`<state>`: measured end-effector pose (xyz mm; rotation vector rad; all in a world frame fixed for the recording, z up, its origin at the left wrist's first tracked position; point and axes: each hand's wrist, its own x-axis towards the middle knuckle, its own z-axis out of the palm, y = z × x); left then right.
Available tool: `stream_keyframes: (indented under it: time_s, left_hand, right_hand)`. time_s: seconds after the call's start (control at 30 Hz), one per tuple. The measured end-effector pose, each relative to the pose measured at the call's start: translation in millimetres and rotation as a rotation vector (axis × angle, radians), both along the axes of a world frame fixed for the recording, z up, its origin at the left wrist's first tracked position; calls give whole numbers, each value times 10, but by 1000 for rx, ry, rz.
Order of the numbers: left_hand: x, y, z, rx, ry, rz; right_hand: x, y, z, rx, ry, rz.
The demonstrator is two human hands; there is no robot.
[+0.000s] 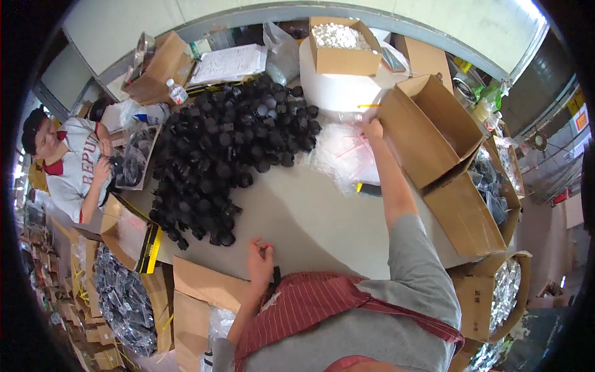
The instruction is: The person picks up plastic pieces from a large pile on a table and places them into small plastic bags, then sets the filled bags aside.
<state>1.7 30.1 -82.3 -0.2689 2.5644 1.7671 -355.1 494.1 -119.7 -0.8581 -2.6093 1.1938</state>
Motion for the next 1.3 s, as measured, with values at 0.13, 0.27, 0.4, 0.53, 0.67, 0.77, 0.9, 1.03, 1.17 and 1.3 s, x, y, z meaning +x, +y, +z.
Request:
stream_keyframes:
  time_s: [0.13,0.27,0.4,0.53,0.67,0.77,0.9,1.03,1.17,1.3]
  left_hand:
    - [48,-19,-292,-99,102,-79]
    - [161,-150,-330,-201,47,-182]
    - [257,-133,-367,-6,10,-60]
    - [169,-12,-154,-4,1,-7]
    - [94,53,-110,-9,59,-11]
    - [59,80,-109,36,77,-59]
    - [50,82,-67,-35,59,-154]
    - [68,94,-2,108,-50,-152]
    - [-49,170,319,551,-109,-102]
    - [-237,198,557,549,28,-76]
  right_hand:
    - [-8,-268,-31,307,91,-28]
    - [93,-358,14,379,235,-7]
    - [256,-199,211,494,167,170]
    - [571,-31,618,484,166,106]
    - [890,-37,839,643,594,112]
    - [1219,-145,1192,422,505,85]
    - [1384,-129,1149,33,592,116]
    - [1705,-600,1301,-544,673,262]
    - [2182,-1280,1538,-650,430,455]
    - [2436,-1813,1390,-272,649,892]
